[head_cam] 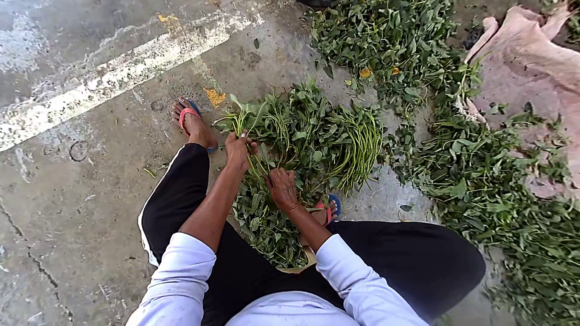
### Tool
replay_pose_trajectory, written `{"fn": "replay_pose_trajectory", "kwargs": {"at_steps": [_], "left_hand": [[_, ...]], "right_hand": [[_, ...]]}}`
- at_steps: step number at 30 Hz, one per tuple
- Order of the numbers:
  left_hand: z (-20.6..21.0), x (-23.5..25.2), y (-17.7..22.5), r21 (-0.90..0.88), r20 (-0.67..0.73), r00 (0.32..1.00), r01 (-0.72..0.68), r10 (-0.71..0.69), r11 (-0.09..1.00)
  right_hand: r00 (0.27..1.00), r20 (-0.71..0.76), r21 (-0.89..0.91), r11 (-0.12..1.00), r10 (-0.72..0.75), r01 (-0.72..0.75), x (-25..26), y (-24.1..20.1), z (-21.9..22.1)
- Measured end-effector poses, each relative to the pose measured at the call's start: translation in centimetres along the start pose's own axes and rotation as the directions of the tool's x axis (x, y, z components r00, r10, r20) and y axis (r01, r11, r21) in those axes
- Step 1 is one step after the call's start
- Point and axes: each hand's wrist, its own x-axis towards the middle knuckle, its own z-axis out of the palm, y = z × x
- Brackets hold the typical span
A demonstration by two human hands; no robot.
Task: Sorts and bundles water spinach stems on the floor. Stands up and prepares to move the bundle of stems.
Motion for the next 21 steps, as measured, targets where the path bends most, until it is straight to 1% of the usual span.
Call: {"fn": "replay_pose_trajectory", "kwargs": {"at_steps": [3, 4, 6, 7, 8, 9, 10, 11, 12, 13, 14, 15, 16, 17, 18, 19, 20, 21], "left_hand": [[-0.2, 0.1, 0.1, 0.004, -0.016, 0.999, -0.032, 0.032, 0.999], [-0.2, 0.1, 0.2, 0.019, -0.018, 0.998, -0.064, 0.065, 0.998], [-0.8, 0.6, 0.9, 0.060, -0.024, 0.979, -0.201, 0.203, 0.978], [-1.1, 1.0, 1.7, 0.063, -0.031, 0.960, -0.277, 0.279, 0.959], [-1.4, 1.2, 2.5, 0.058, -0.036, 0.939, -0.341, 0.343, 0.938], [-1.7, 1.3, 3.3, 0.053, -0.034, 0.922, -0.384, 0.386, 0.922], [-1.9, 1.3, 4.2, 0.041, -0.029, 0.914, -0.403, 0.405, 0.914], [-2.0, 1.2, 4.9, 0.031, -0.014, 0.915, -0.403, 0.403, 0.915], [-2.1, 1.0, 5.4, 0.032, 0.013, 0.921, -0.389, 0.389, 0.921], [-2.2, 0.7, 5.7, 0.042, 0.045, 0.933, -0.359, 0.357, 0.932], [-2.2, 0.3, 5.9, 0.055, 0.080, 0.945, -0.321, 0.316, 0.945], [-2.1, -0.1, 6.0, 0.058, 0.116, 0.956, -0.279, 0.271, 0.959], [-1.9, -0.4, 6.1, 0.043, 0.152, 0.964, -0.227, 0.218, 0.973], [-1.7, -0.8, 6.2, 0.012, 0.184, 0.969, -0.171, 0.165, 0.985], [-1.5, -1.0, 6.2, -0.028, 0.214, 0.970, -0.113, 0.116, 0.993], [-1.4, -1.2, 6.2, -0.065, 0.232, 0.970, -0.058, 0.072, 0.996], [-1.3, -1.3, 6.2, -0.093, 0.251, 0.967, -0.015, 0.038, 0.996], [-1.3, -1.4, 6.3, -0.108, 0.269, 0.963, 0.013, 0.016, 0.994]], "right_hand": [[0.999, 0.050, 0.028, 1.000, -0.014, 0.012, -1.5, 0.1, 0.0], [0.998, 0.064, 0.037, 0.999, -0.025, 0.023, -2.0, 0.3, 0.1], [0.993, 0.110, 0.044, 0.998, -0.049, 0.044, -3.9, 1.1, 0.9], [0.986, 0.157, 0.041, 0.998, -0.055, 0.049, -5.0, 1.7, 1.5], [0.968, 0.245, 0.030, 0.999, -0.045, 0.039, -6.2, 2.3, 2.0], [0.922, 0.387, 0.013, 1.000, -0.002, -0.003, -7.3, 2.9, 2.1], [0.827, 0.559, -0.020, 0.998, 0.063, -0.063, -7.8, 3.3, 2.0], [0.691, 0.711, -0.066, 0.990, 0.132, -0.122, -7.5, 3.6, 1.8], [0.584, 0.790, -0.111, 0.980, 0.189, -0.167, -6.9, 3.7, 1.5], [0.544, 0.806, -0.145, 0.969, 0.234, -0.202, -6.3, 3.6, 1.2], [0.573, 0.776, -0.150, 0.960, 0.262, -0.236, -5.6, 3.6, 0.9], [0.661, 0.698, -0.115, 0.955, 0.274, -0.274, -5.1, 3.6, 0.5], [0.766, 0.580, -0.063, 0.953, 0.276, -0.295, -4.5, 3.9, 0.5], [0.850, 0.449, -0.025, 0.955, 0.274, -0.295, -3.7, 4.3, 0.7], [0.883, 0.367, -0.008, 0.950, 0.293, -0.312, -2.9, 4.9, 1.0], [0.868, 0.356, -0.005, 0.930, 0.346, -0.368, -2.0, 5.5, 1.3], [0.810, 0.413, -0.017, 0.893, 0.416, -0.450, -1.0, 6.0, 1.5], [0.731, 0.494, -0.041, 0.852, 0.471, -0.521, -0.1, 6.5, 1.9]]}}
